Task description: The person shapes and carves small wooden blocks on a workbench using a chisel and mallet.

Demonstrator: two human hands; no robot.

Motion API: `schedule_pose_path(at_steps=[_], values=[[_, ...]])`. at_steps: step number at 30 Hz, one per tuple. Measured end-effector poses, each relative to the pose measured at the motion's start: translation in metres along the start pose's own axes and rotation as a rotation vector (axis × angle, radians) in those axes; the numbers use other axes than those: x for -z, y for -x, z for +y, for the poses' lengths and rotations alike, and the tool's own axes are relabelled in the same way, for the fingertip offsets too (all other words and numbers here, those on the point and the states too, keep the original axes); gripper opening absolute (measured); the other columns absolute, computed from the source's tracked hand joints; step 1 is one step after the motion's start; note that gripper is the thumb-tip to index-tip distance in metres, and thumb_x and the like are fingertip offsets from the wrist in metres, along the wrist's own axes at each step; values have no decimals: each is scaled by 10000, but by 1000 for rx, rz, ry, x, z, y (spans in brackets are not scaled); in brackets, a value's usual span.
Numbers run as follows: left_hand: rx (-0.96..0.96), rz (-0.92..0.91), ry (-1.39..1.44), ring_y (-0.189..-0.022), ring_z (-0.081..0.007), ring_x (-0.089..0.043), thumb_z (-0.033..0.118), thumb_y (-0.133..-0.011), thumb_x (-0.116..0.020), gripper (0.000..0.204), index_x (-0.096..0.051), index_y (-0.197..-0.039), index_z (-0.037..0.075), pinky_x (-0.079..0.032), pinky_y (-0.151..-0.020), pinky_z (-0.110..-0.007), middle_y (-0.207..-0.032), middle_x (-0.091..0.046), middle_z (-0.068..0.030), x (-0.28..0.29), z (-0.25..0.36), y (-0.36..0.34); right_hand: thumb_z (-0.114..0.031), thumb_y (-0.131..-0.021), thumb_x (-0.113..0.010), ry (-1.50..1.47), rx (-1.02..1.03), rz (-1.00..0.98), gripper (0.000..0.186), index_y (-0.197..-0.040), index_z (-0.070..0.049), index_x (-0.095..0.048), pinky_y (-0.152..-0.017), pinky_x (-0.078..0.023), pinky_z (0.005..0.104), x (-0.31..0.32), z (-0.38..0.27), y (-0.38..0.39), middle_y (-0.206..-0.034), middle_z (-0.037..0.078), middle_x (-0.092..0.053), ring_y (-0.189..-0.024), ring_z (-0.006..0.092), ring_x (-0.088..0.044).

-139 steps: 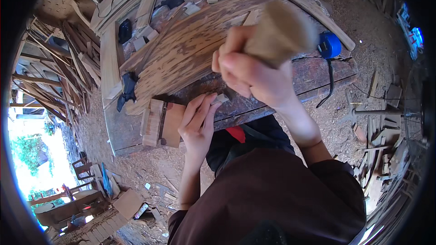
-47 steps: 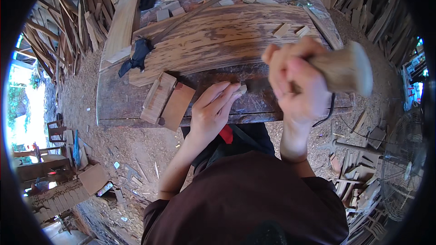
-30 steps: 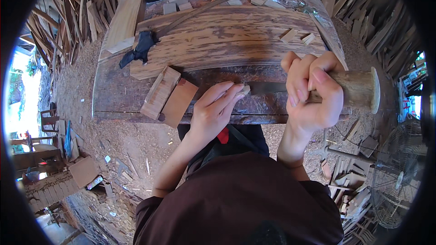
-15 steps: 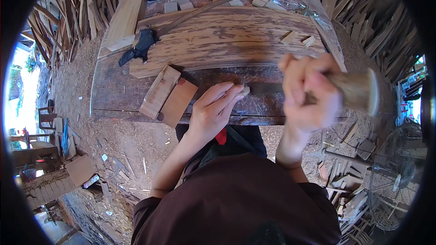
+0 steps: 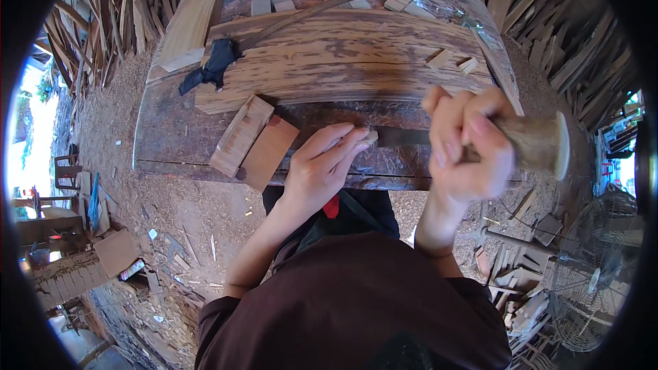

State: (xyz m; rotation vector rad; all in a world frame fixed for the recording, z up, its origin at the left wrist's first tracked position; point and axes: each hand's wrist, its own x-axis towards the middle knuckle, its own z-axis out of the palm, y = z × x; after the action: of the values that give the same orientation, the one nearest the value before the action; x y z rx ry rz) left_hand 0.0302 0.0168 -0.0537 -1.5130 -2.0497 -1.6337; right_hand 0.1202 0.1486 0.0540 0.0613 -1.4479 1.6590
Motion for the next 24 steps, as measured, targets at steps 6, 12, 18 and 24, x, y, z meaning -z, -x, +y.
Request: schedule_pose_path(at_steps=[6,12,18,24], values=[[-2,-16,15,-821,-187,-666,-34,-786,-717,246,-704,-1028,13,-538,-719,-284,-977,-652,-87,1,0,-1,-171,-794,-460,-20,13,-28,184,-646,-128,-360,-656,-315,347,4,-13,-5,-460,-2,-336,-370,94,-248],[68,-20,35,-833,-185,-672,-46,-798,-702,233,-704,-1025,4,-543,-722,-280,-985,-653,-91,4,-2,0,-191,-796,-456,29,-22,-15,188,-637,-148,-364,-670,-316,347,2,-16,-8,-458,-24,-345,-368,87,-244],[38,-5,18,-814,-182,-665,-23,-797,-716,218,-705,-1014,3,-536,-709,-282,-963,-653,-87,0,-6,3,-168,-797,-443,112,-120,-1,161,-649,-148,-383,-732,-344,365,-7,20,2,-470,-26,-364,-386,92,-289],[54,-5,63,-833,-185,-664,-15,-792,-723,227,-709,-1016,15,-534,-716,-280,-958,-654,-89,-1,1,-1,-168,-790,-470,34,-98,-4,152,-659,-140,-400,-728,-354,359,0,1,-3,-476,-6,-366,-389,100,-293]])
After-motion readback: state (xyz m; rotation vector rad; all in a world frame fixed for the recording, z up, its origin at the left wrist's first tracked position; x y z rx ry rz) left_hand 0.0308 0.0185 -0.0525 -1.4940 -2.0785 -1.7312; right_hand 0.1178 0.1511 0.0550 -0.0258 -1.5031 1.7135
